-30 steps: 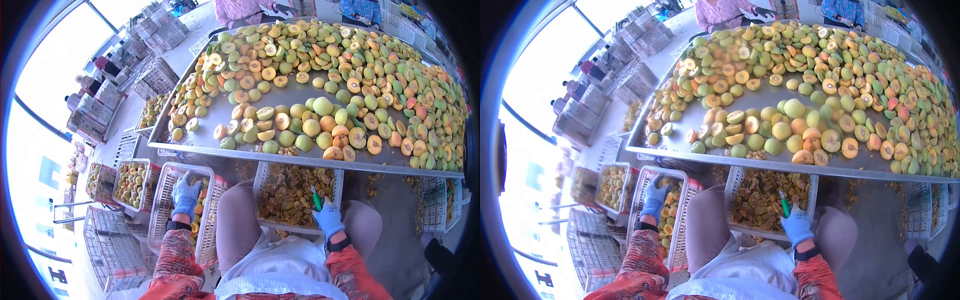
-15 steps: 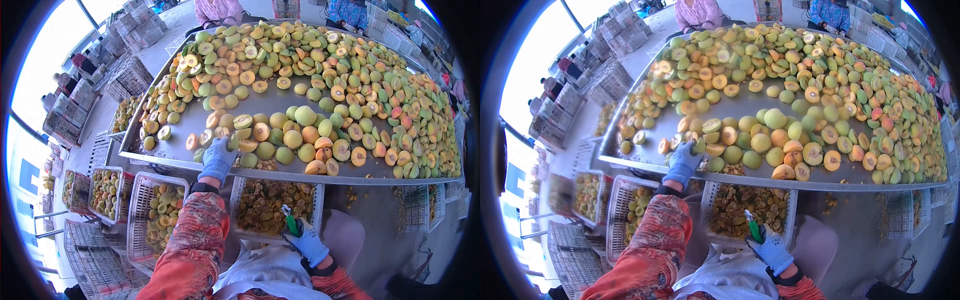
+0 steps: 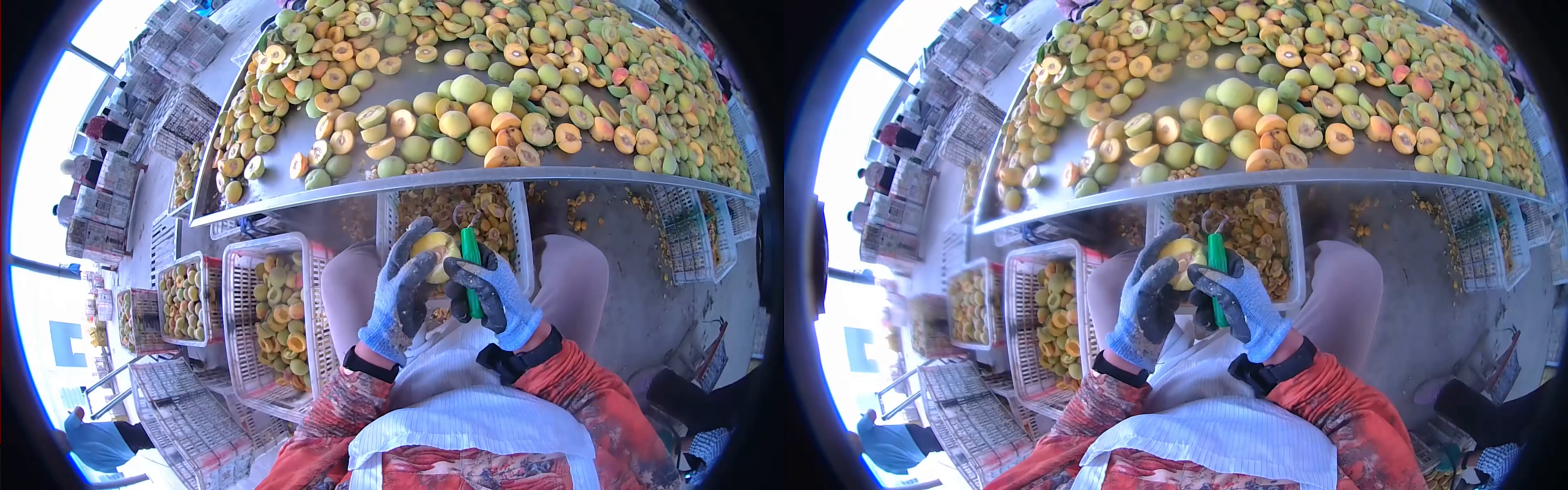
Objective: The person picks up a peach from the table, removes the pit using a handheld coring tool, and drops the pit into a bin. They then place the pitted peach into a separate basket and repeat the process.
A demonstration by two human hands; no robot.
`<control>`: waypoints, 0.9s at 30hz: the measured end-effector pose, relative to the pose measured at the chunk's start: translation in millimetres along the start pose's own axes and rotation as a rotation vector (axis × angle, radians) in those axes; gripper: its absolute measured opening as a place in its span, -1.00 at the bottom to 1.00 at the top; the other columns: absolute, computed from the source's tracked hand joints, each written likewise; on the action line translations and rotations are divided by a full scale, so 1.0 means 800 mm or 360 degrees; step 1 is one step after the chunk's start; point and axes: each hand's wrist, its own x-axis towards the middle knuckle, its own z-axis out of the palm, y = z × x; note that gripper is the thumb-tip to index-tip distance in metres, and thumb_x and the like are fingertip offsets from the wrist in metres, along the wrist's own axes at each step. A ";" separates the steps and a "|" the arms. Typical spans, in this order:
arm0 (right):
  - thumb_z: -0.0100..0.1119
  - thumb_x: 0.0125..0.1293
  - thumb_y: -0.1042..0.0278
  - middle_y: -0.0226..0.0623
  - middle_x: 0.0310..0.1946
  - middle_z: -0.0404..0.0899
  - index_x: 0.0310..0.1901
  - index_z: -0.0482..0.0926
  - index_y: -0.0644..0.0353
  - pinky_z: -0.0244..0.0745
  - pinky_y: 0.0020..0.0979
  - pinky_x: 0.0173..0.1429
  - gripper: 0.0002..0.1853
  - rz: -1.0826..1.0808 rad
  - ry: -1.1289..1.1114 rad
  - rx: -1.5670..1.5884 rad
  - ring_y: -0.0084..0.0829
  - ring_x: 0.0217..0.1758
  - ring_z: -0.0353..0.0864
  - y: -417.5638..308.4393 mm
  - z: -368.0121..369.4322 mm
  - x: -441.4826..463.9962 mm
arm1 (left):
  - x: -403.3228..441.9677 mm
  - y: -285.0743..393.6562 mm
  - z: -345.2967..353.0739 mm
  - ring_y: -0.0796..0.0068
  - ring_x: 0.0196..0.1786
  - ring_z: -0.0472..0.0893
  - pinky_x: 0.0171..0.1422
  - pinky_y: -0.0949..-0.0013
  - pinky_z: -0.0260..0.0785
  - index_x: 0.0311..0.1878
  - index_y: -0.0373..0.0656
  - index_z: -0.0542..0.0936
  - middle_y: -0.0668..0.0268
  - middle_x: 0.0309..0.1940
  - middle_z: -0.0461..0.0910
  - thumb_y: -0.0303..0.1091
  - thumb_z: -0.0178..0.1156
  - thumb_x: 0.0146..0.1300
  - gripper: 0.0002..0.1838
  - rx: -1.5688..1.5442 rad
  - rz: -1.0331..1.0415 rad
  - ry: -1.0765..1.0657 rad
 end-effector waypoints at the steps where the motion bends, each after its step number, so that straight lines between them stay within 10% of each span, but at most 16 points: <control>1: 0.27 0.17 0.24 -0.43 -0.60 0.43 -0.13 0.45 0.16 0.30 -0.55 -0.71 -0.70 -0.0005 0.0002 0.0001 -0.58 -0.73 0.38 0.000 -0.004 -0.002 | 0.006 -0.001 -0.004 0.28 0.06 0.51 0.18 0.28 0.40 0.23 -0.28 0.32 0.14 0.04 0.47 -0.39 0.15 0.13 -0.45 -0.0075 -0.0003 0.0013; 8: 0.26 0.16 0.35 -0.35 -0.59 0.47 -0.12 0.43 0.15 0.33 -0.46 -0.64 -0.72 -0.0286 0.0160 -0.0884 -0.50 -0.68 0.45 0.012 -0.040 -0.014 | 0.039 -0.011 -0.058 0.24 -0.06 0.55 0.03 0.22 0.49 0.12 -0.28 0.41 0.11 -0.08 0.52 -0.27 0.14 0.11 -0.50 -0.0904 -0.0263 -0.0082; 10: 0.24 0.14 0.37 -0.21 -0.59 0.50 -0.11 0.43 0.14 0.41 -0.31 -0.54 -0.71 -0.1081 0.0167 -0.1852 -0.29 -0.63 0.54 0.017 -0.041 -0.014 | 0.035 -0.018 -0.052 0.26 -0.05 0.55 0.04 0.22 0.49 0.11 -0.25 0.42 0.12 -0.08 0.52 -0.19 0.11 0.14 -0.51 -0.0954 -0.0276 -0.0177; 13: 0.17 0.15 0.33 -0.13 -0.51 0.53 -0.07 0.42 0.20 0.44 -0.23 -0.44 -0.68 -0.1265 0.0200 -0.2481 -0.16 -0.52 0.58 0.013 -0.037 -0.016 | 0.030 -0.041 -0.034 0.28 -0.05 0.55 0.00 0.22 0.48 0.13 -0.21 0.42 0.15 -0.10 0.53 -0.14 0.05 0.23 -0.53 0.0507 0.0565 -0.0074; 15: 0.10 0.16 0.33 -0.14 -0.44 0.53 -0.02 0.40 0.29 0.44 -0.25 -0.45 -0.63 -0.1319 0.0147 -0.2959 -0.20 -0.50 0.59 0.009 -0.038 -0.012 | 0.028 -0.022 -0.030 0.29 -0.05 0.56 0.00 0.25 0.48 0.15 -0.22 0.41 0.13 -0.08 0.53 -0.14 0.06 0.21 -0.50 0.0119 0.0182 -0.0117; 16: 0.10 0.16 0.33 -0.14 -0.44 0.53 -0.02 0.40 0.29 0.44 -0.25 -0.45 -0.63 -0.1317 0.0143 -0.2961 -0.20 -0.50 0.59 0.007 -0.039 -0.010 | 0.029 -0.011 -0.026 0.29 -0.05 0.56 -0.01 0.29 0.48 0.17 -0.23 0.39 0.11 -0.07 0.53 -0.13 0.07 0.19 -0.47 -0.0263 -0.0189 -0.0157; 27: 0.03 0.11 0.37 -0.13 -0.37 0.51 0.10 0.35 0.34 0.42 -0.31 -0.45 -0.52 -0.1391 0.0070 -0.3444 -0.28 -0.49 0.57 0.014 -0.023 -0.007 | 0.011 0.007 -0.019 0.26 -0.06 0.57 -0.10 0.18 0.55 0.07 -0.27 0.44 0.12 -0.09 0.53 -0.33 0.07 0.18 -0.61 -0.0208 0.0040 -0.0097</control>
